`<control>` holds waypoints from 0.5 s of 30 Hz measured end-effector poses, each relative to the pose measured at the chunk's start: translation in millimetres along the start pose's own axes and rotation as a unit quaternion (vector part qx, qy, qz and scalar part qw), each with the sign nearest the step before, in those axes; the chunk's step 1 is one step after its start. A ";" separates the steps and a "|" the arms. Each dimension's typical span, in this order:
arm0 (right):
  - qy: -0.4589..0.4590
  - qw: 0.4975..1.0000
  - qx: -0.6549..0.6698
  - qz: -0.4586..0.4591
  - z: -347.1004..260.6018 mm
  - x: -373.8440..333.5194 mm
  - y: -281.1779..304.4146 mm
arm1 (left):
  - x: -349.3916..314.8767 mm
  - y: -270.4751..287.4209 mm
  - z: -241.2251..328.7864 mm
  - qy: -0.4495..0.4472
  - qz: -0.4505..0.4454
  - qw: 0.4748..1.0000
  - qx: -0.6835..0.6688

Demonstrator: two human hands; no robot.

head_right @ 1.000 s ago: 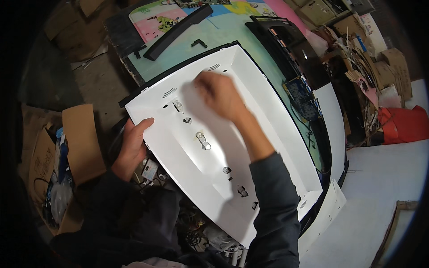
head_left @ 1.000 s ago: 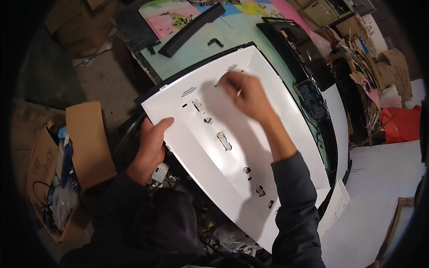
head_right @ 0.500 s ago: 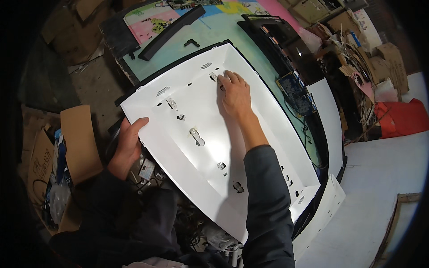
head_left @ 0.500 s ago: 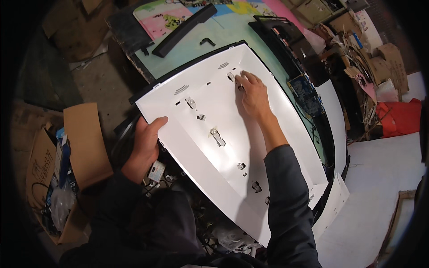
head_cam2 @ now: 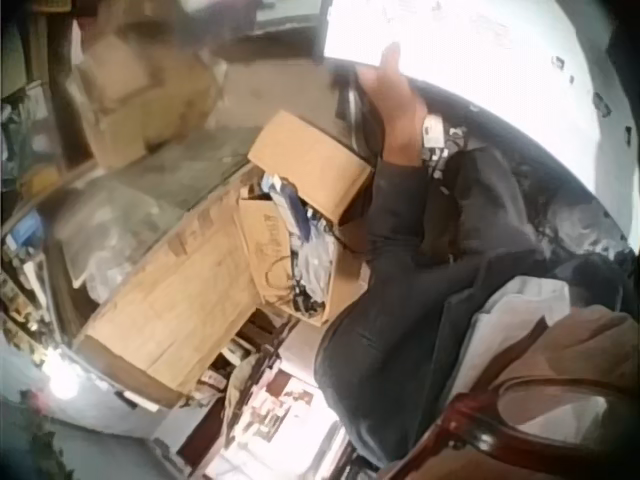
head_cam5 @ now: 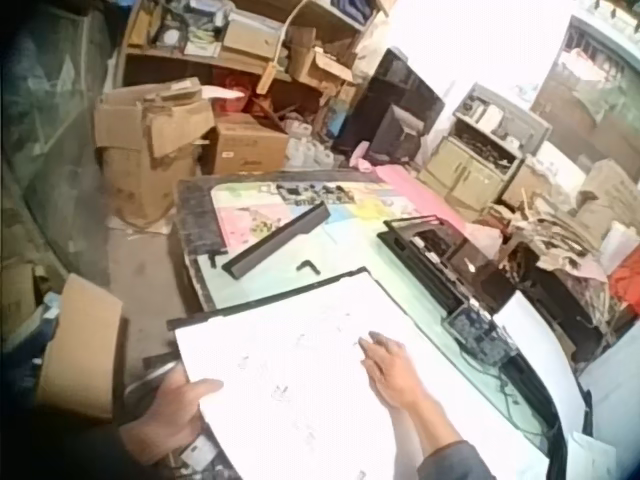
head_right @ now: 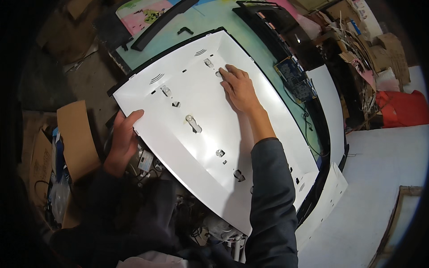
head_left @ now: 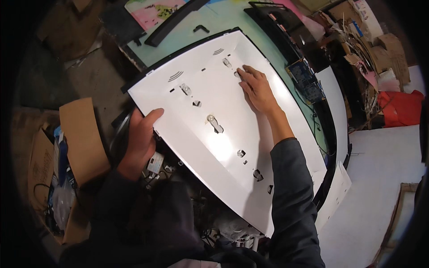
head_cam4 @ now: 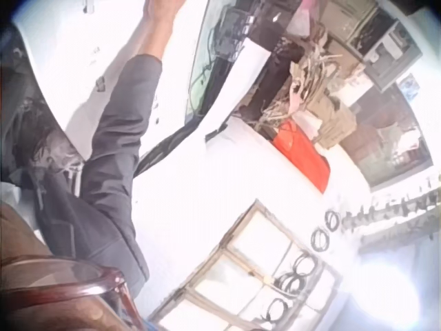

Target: The person sits on the floor and aligns a white perforated panel over a black electronic chassis. They press and smooth the panel into place, then lift and reposition it multiple times to adjust alignment before setting it down again.

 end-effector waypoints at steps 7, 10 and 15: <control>-0.040 0.994 -0.104 0.021 -46.1 -1.2 -21.5 | -8.3 -10.2 -7.7 0.020 0.016 1.000 -0.008; -0.014 0.991 -0.132 -0.014 -67.6 -0.1 -24.6 | -6.9 -9.4 -8.7 0.006 0.015 1.000 -0.007; -0.023 0.993 -0.110 -0.041 -70.0 0.0 -27.5 | -7.3 -8.0 -5.4 0.015 0.005 1.000 0.003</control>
Point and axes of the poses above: each hand's wrist, its own x-axis towards the middle knuckle, its own y-axis out of the back of the hand, z = x × y, the point moved 3 cm from there along x, towards the middle knuckle, and after that the axes turned 10 degrees about y, right-handed, at the moved point
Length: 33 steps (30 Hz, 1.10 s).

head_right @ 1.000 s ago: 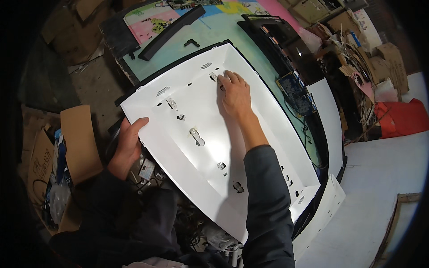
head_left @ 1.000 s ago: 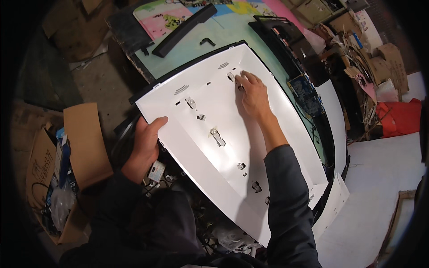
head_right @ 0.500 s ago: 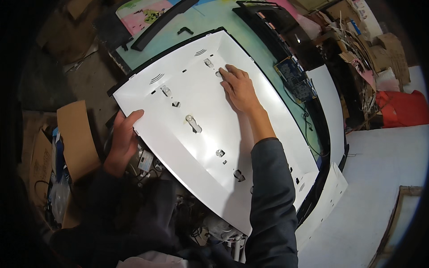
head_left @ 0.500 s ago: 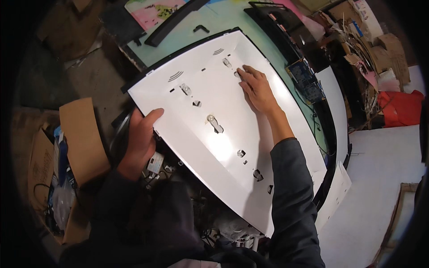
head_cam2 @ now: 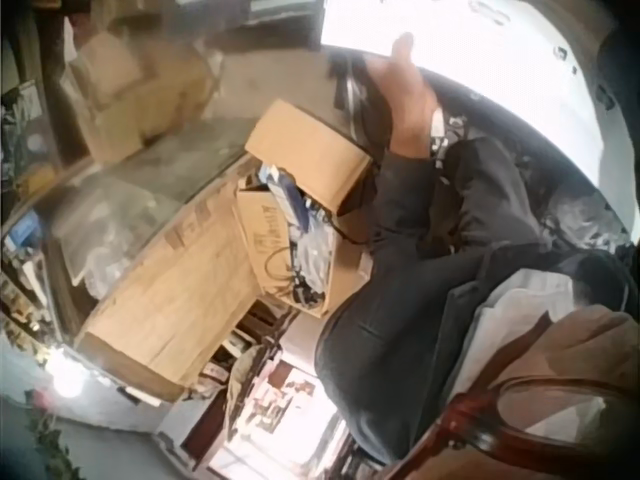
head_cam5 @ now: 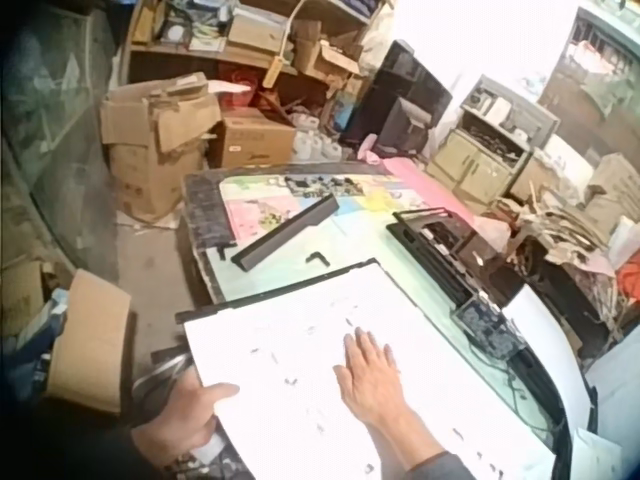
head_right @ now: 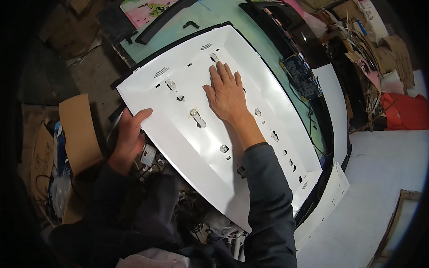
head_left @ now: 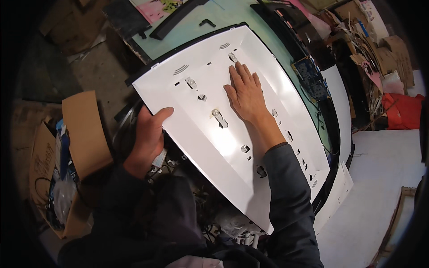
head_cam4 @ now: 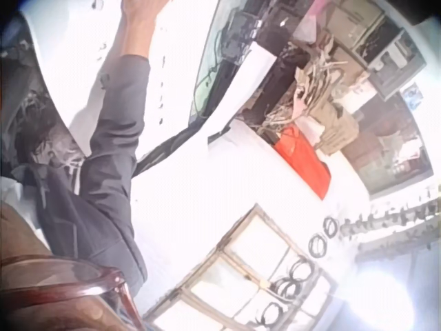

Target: The person sits on the floor and aligns a white perforated panel over a black electronic chassis. They press and smooth the panel into place, then lift and reposition it multiple times to adjust alignment before setting it down again.

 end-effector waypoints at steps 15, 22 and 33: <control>0.081 0.988 0.133 0.018 -23.9 -5.5 14.1 | 1.0 0.1 0.2 -0.016 -0.018 1.000 -0.003; 0.060 0.968 0.244 0.005 -13.3 -7.9 16.2 | 0.1 0.7 1.1 -0.011 -0.012 1.000 0.005; 0.042 0.984 0.176 0.006 -22.4 5.6 25.8 | 2.7 1.7 -0.3 -0.007 -0.002 1.000 0.028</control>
Point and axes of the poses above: each hand's wrist, its own x-axis towards the middle knuckle, its own y-axis out of the back of the hand, z = x × y, the point moved 3 cm from there along x, towards the middle knuckle, and after that the axes turned 10 degrees about y, right-handed, at the moved point
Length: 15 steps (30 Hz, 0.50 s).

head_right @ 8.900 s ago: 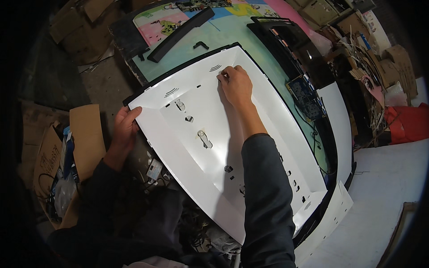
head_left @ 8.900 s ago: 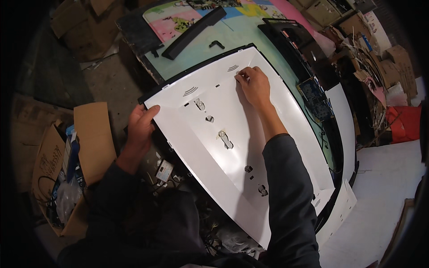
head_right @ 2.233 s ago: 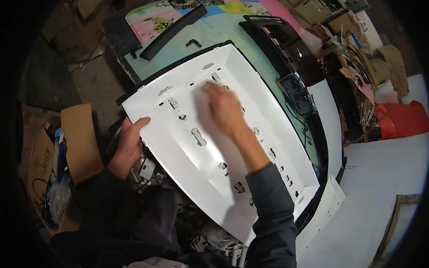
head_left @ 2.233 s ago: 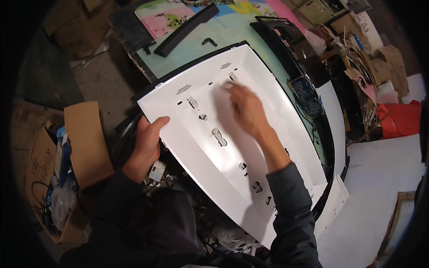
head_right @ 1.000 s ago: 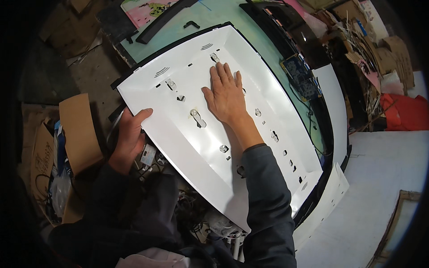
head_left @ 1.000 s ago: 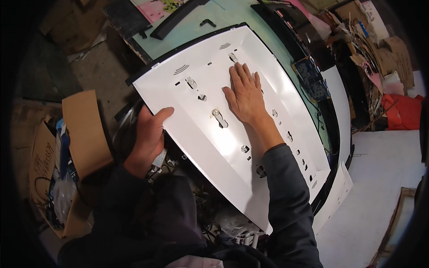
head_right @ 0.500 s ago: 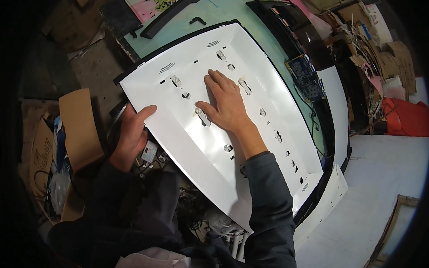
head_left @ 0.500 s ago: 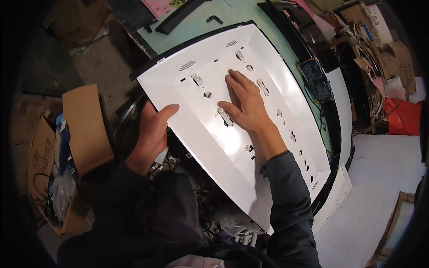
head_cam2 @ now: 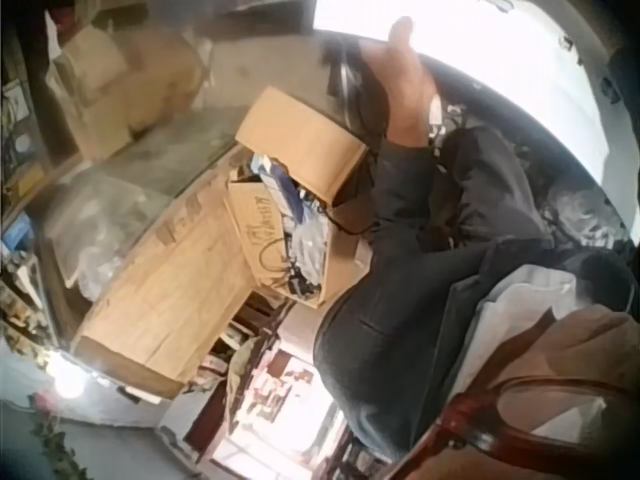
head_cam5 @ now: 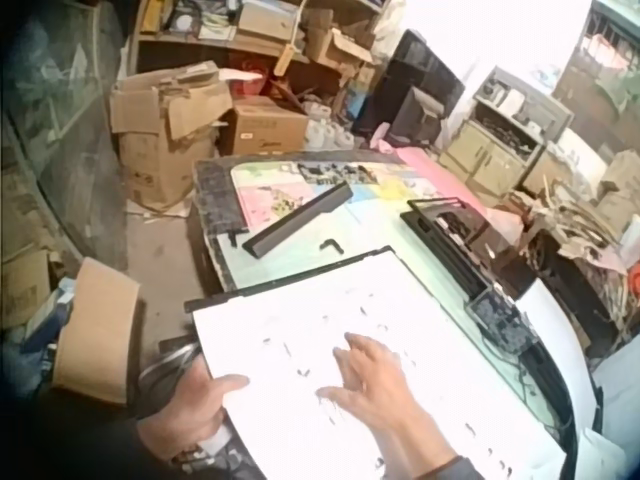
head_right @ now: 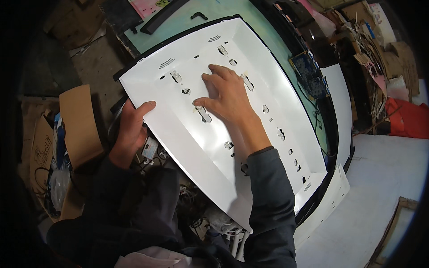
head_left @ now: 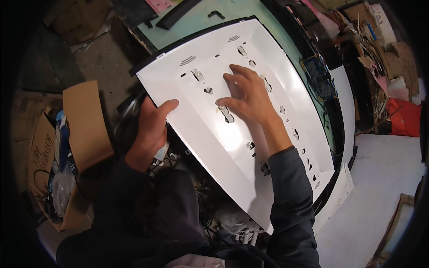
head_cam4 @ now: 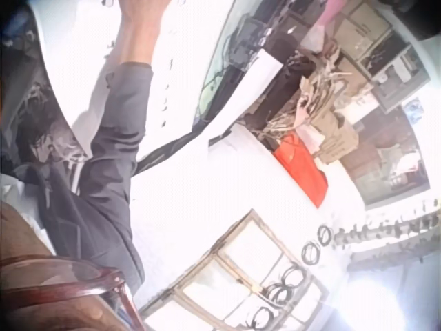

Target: The person sits on the floor and aligns a white perforated panel over a black electronic chassis. They press and smooth the panel into place, then lift and reposition it multiple times to adjust alignment before setting it down again.

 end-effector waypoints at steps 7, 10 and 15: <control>0.044 0.989 -0.129 -0.058 -1.3 19.1 3.7 | 1.6 1.9 -3.3 0.001 0.012 1.000 -0.010; 0.071 0.989 -0.127 -0.020 -1.4 17.2 3.3 | -0.2 1.8 -1.7 -0.003 0.003 1.000 -0.016; 0.086 0.995 0.032 -0.044 -16.6 10.4 20.6 | -1.2 2.7 0.4 0.000 0.004 1.000 -0.014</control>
Point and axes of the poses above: each hand's wrist, its own x-axis towards the middle knuckle, its own y-axis out of the back of the hand, z = x × y, the point moved 3 cm from there along x, towards the middle knuckle, and after that the axes turned 10 degrees about y, right-handed, at the moved point
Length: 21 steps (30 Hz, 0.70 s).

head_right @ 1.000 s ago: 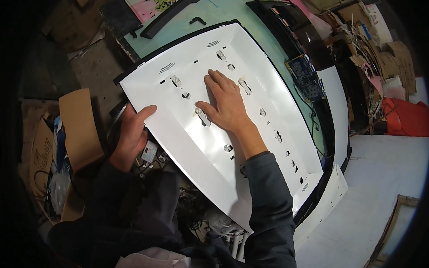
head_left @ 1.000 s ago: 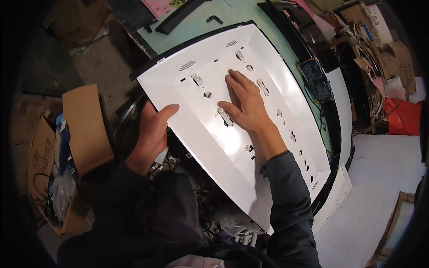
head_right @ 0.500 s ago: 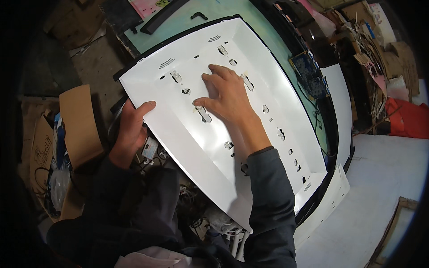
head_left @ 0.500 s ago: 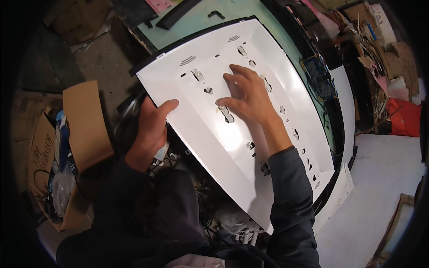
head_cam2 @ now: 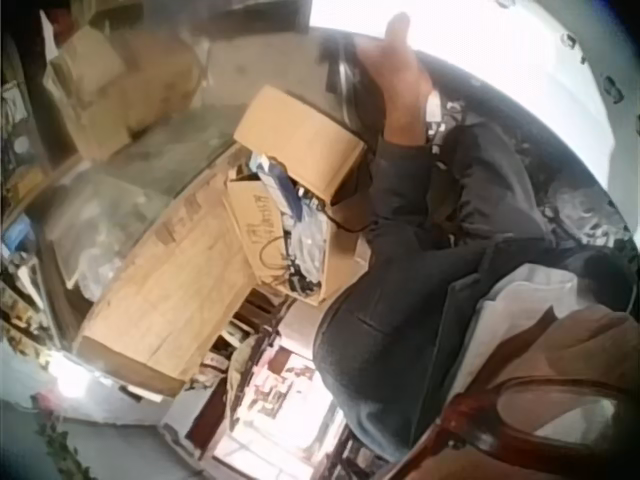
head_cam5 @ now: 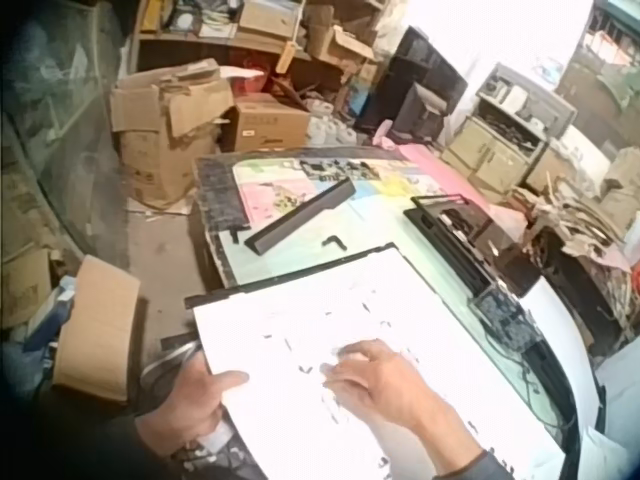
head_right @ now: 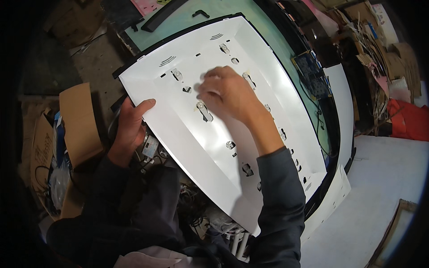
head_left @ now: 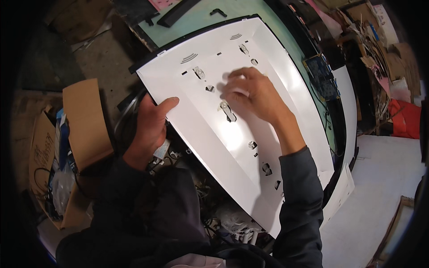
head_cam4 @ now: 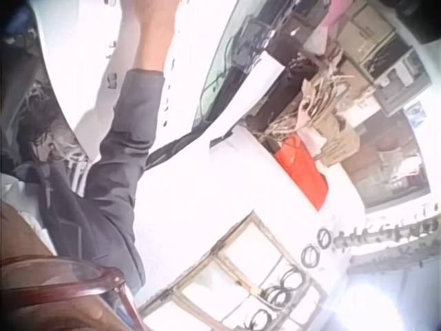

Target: The person sits on the floor and aligns a white perforated panel over a black electronic chassis. They press and smooth the panel into place, then lift and reposition it multiple times to adjust alignment before setting it down again.

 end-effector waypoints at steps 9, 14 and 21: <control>0.116 0.952 -0.230 -0.163 -39.9 -1.8 -17.7 | 0.9 2.1 -1.8 0.000 -0.005 1.000 -0.006; 0.136 0.950 -0.230 -0.161 -35.7 -1.4 -18.1 | 0.8 1.3 -1.1 -0.006 -0.007 1.000 -0.007; 0.181 0.909 -0.315 -0.203 -33.9 3.3 -28.3 | 0.8 1.5 0.7 -0.009 -0.011 1.000 0.001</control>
Point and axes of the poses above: each hand's wrist, its own x-axis towards the middle knuckle, its own y-axis out of the back of the hand, z = x × y, the point moved 3 cm from there along x, towards the middle knuckle, and after that the axes turned 10 degrees about y, right-handed, at the moved point
